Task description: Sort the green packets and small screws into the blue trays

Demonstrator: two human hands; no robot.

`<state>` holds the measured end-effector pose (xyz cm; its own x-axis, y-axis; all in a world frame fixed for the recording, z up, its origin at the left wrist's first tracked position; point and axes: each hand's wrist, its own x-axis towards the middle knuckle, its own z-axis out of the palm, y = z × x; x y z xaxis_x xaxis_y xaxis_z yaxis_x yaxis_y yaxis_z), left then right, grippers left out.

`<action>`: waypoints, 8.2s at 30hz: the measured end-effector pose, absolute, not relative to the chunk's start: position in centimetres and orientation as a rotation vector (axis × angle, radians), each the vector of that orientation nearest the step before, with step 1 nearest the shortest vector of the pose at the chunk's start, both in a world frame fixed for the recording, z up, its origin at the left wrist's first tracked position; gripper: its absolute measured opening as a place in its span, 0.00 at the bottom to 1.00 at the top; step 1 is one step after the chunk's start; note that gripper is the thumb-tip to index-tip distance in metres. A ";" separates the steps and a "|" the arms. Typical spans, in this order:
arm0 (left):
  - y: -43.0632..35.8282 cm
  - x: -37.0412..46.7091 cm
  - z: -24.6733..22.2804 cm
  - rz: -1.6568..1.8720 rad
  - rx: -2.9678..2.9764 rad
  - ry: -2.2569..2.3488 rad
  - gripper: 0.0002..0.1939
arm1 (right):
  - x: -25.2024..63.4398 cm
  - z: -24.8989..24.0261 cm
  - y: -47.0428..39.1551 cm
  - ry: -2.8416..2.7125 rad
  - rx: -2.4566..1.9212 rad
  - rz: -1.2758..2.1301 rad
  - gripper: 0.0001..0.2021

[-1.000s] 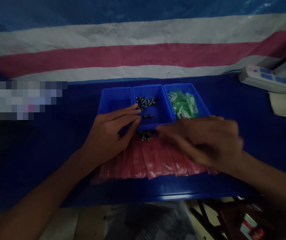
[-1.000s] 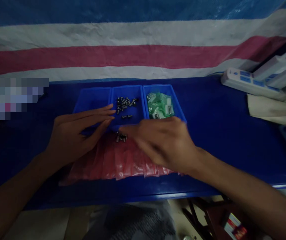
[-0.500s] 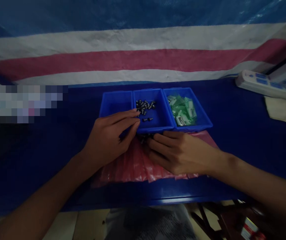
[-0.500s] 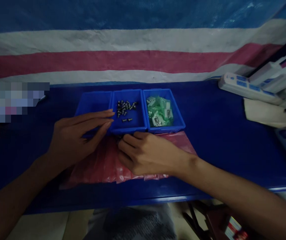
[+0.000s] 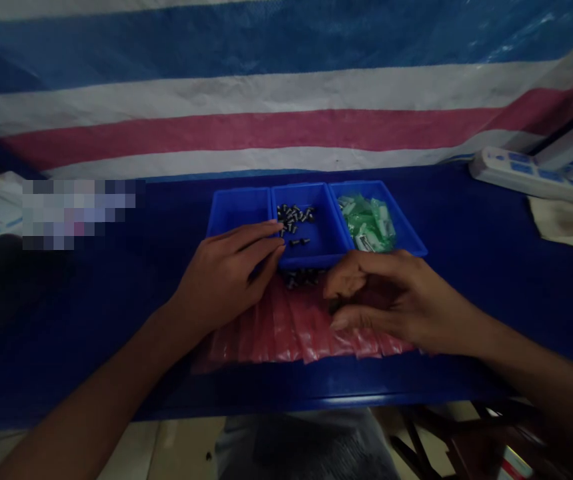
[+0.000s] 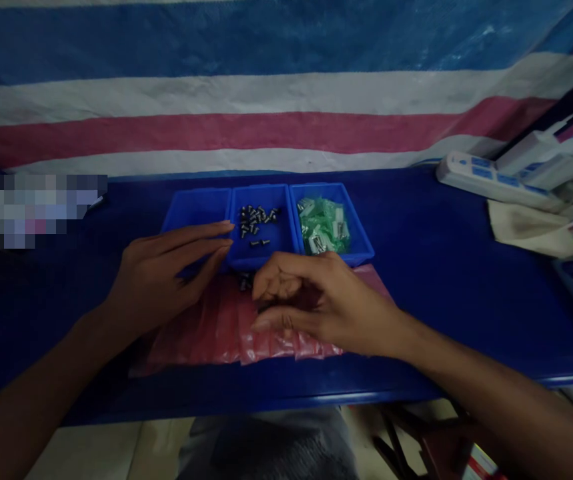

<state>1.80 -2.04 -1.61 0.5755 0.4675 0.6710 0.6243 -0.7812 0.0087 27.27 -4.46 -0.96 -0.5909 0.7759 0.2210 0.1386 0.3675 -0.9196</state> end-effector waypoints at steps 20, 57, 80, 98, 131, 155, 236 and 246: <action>-3.5 1.8 0.2 -0.927 -2.528 -1.001 0.09 | 23.8 -2.2 -3.8 -2.882 -0.481 -0.489 0.10; -1.0 1.2 -2.2 -0.874 -2.587 -0.773 0.08 | 26.0 -1.4 -4.1 -1.471 -0.680 1.742 0.12; -1.3 0.9 -2.2 -0.815 -2.618 -0.765 0.08 | 26.6 -1.3 -3.9 -1.426 -0.743 1.625 0.01; -1.3 1.0 -2.1 -0.809 -2.614 -0.782 0.09 | 26.3 -0.9 -4.6 -1.414 -0.934 1.173 0.16; -1.5 1.2 -1.8 -0.784 -2.613 -0.818 0.07 | 27.6 -0.8 -3.5 -2.304 -0.666 0.104 0.10; -1.5 1.2 -2.0 -0.794 -2.607 -0.828 0.07 | 27.3 -1.0 -4.4 -2.089 -0.700 0.840 0.03; -1.5 1.1 -2.0 -0.849 -2.600 -0.771 0.07 | 25.5 -1.6 -5.0 -1.956 -0.637 1.261 0.07; -1.3 1.1 -1.7 -0.823 -2.603 -0.775 0.07 | 25.6 -2.3 -4.8 -1.378 -0.697 1.759 0.13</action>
<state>1.15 -1.34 -1.72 0.6901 0.4025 0.6015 0.5762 -0.8084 -0.1201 25.57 -4.84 -2.35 -0.5457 0.8369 0.0433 -0.2423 -0.1080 -0.9642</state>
